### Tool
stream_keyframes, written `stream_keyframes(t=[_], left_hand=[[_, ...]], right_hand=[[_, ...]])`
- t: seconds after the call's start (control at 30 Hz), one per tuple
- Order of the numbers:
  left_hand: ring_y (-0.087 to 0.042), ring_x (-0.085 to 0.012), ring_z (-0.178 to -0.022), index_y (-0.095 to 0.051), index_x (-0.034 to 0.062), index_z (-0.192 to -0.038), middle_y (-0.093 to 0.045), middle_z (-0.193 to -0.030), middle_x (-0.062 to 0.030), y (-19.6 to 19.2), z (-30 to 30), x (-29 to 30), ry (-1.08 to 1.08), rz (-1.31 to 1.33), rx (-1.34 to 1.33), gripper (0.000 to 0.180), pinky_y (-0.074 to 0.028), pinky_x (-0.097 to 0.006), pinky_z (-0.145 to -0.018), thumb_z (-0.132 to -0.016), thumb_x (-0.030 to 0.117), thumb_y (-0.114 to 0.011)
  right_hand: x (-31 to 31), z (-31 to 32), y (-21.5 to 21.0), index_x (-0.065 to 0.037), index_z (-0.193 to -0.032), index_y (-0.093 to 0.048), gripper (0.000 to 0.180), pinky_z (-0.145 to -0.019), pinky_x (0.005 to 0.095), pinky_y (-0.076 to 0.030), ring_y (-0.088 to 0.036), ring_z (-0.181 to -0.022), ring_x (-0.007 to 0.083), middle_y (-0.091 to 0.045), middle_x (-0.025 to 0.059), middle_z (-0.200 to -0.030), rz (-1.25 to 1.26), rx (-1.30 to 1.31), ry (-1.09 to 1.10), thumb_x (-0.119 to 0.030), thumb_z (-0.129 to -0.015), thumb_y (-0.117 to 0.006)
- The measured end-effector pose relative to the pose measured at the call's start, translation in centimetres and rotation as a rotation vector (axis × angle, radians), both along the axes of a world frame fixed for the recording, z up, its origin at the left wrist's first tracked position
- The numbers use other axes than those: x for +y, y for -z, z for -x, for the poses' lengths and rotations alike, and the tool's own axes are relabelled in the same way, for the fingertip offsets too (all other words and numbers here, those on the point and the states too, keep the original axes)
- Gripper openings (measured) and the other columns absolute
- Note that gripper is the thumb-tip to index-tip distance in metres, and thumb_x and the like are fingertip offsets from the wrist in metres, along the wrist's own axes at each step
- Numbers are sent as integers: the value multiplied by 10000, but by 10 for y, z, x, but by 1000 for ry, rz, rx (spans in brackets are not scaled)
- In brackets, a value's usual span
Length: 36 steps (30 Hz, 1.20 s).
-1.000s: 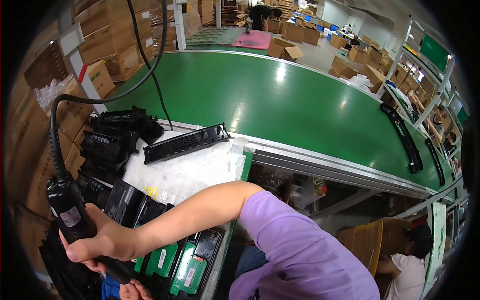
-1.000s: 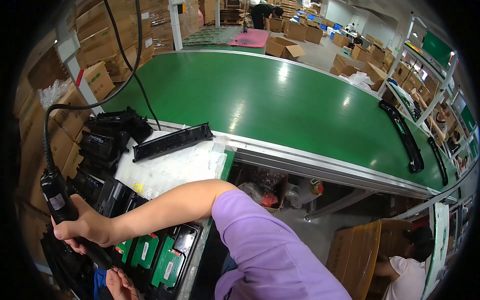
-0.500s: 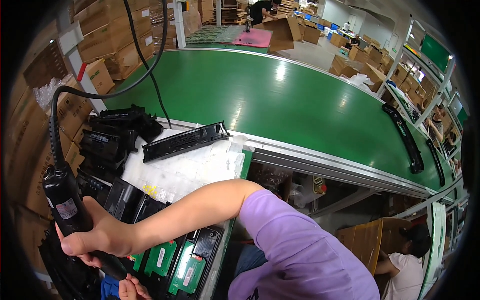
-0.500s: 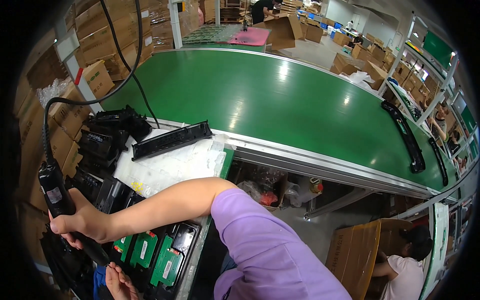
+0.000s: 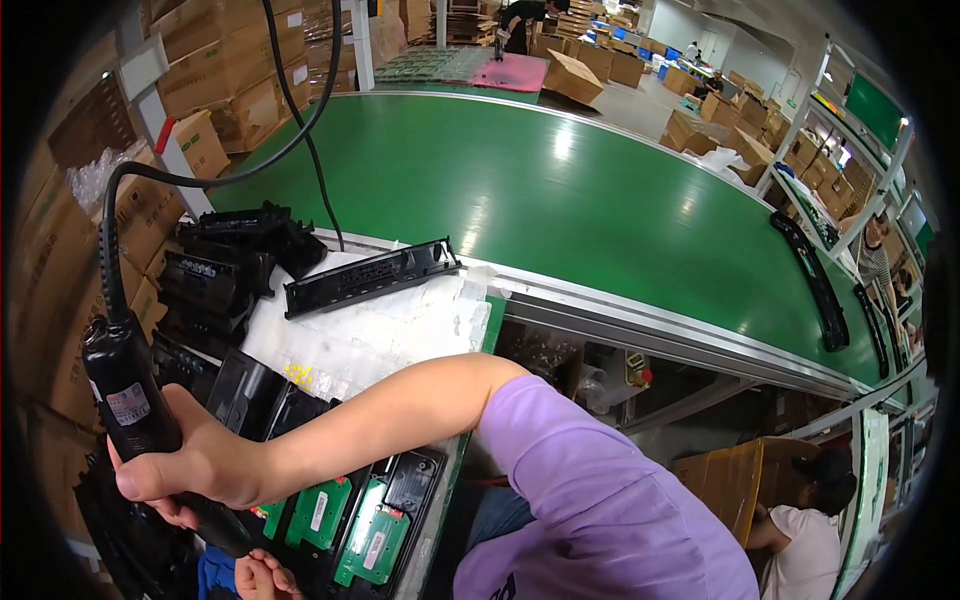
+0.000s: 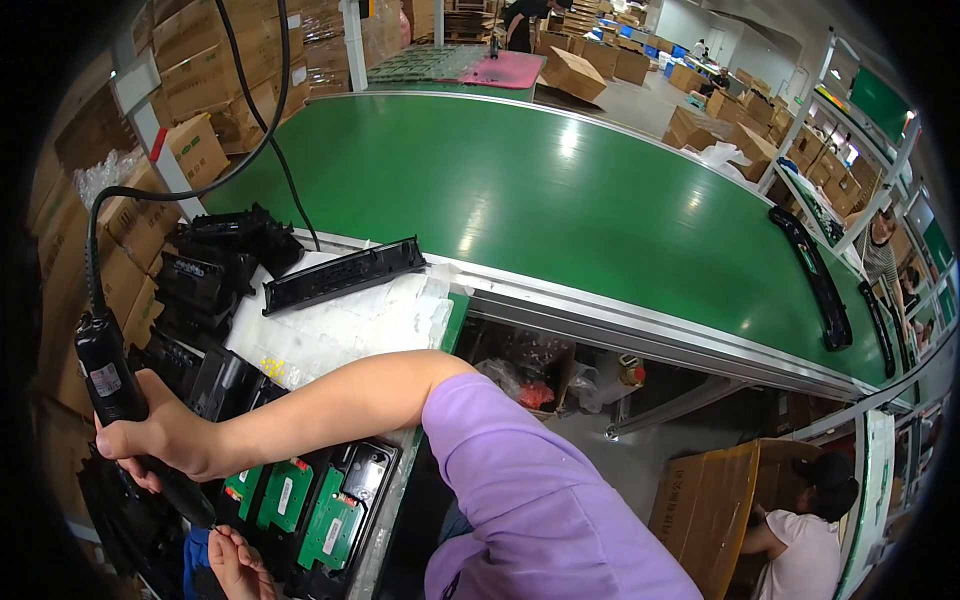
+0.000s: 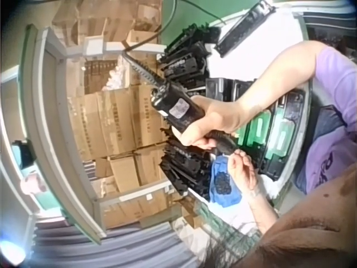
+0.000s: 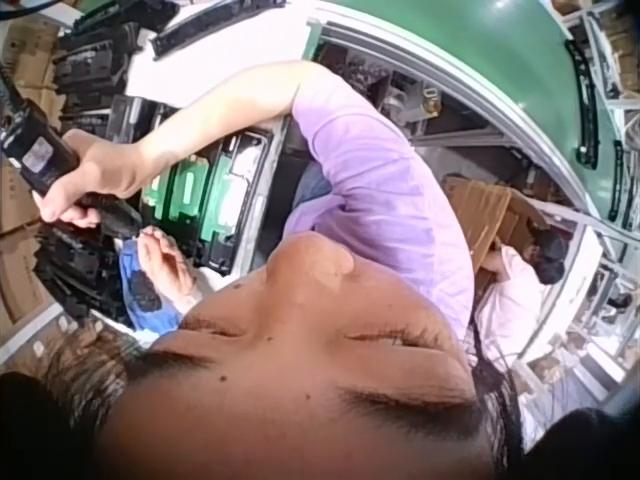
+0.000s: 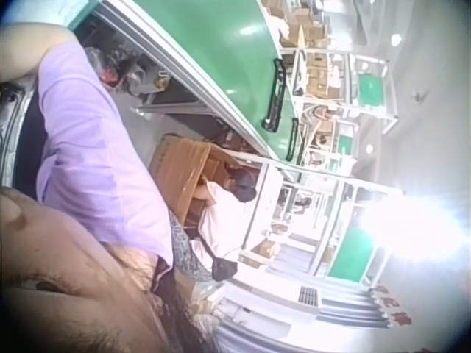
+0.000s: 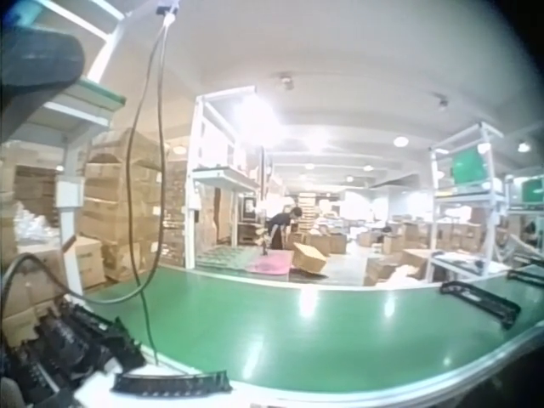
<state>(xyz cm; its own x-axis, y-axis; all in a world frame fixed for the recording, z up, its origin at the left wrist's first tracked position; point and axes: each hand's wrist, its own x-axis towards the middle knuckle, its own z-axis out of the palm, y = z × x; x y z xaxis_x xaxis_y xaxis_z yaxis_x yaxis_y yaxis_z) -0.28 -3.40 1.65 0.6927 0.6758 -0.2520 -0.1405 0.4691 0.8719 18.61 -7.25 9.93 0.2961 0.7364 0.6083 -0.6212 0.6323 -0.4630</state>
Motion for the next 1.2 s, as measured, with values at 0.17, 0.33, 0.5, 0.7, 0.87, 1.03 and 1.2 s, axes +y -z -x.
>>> stream_keyframes(t=[0.17,0.33,0.5,0.7,0.87,1.03,1.2], left_hand=[[-465,-89,-615,-522,0,-991,-537,-842,-61,10,7,8,58,-32,5,157,-397,-162,-552,-901,128,-535],[-463,-85,-576,-532,-24,-979,-552,-817,-81,11,9,9,62,-94,85,177,-393,-169,-531,-899,134,-542],[-461,-83,-558,-545,-37,-948,-562,-766,-88,8,4,4,84,-186,147,176,-375,-166,-512,-896,131,-548],[-458,-85,-552,-549,-31,-912,-577,-762,-99,16,5,8,143,-149,89,153,-372,-169,-509,-890,121,-555],[-471,-91,-576,-520,-5,-981,-582,-916,-113,22,16,12,65,-76,-38,137,-414,-177,-535,-901,105,-529],[-538,-113,-453,-574,-54,-781,-612,-682,-136,15,-3,9,17,-216,77,72,-421,-196,-422,-778,-5,-628],[-502,-51,-469,-641,-69,-808,-612,-652,-55,8,-9,9,-21,-457,288,73,-366,-168,-429,-774,-4,-647]], right_hand=[[-1,1,1,-4,-660,-486,256,-349,227,-370,-452,-340,116,-468,53,-457,3,10,-20,-198,-728,-639],[1,3,2,-8,-644,-482,260,-348,226,-370,-446,-337,116,-461,51,-451,14,25,-44,-201,-721,-639],[8,2,7,-12,-675,-478,200,-330,259,-381,-442,-311,156,-470,84,-445,43,6,-76,-159,-711,-610],[5,-2,11,-19,-694,-488,221,-350,239,-367,-437,-334,128,-462,55,-462,99,35,-40,-192,-730,-620],[7,5,8,-18,-677,-497,235,-354,252,-377,-463,-361,143,-483,62,-497,224,169,60,-212,-754,-606],[8,-2,12,-29,-741,-504,208,-402,253,-382,-463,-393,129,-483,50,-514,285,124,50,-207,-774,-605],[4,-17,8,-25,-903,-462,227,-450,310,-376,-397,-400,130,-434,37,-567,253,-98,-7,-242,-845,-492]])
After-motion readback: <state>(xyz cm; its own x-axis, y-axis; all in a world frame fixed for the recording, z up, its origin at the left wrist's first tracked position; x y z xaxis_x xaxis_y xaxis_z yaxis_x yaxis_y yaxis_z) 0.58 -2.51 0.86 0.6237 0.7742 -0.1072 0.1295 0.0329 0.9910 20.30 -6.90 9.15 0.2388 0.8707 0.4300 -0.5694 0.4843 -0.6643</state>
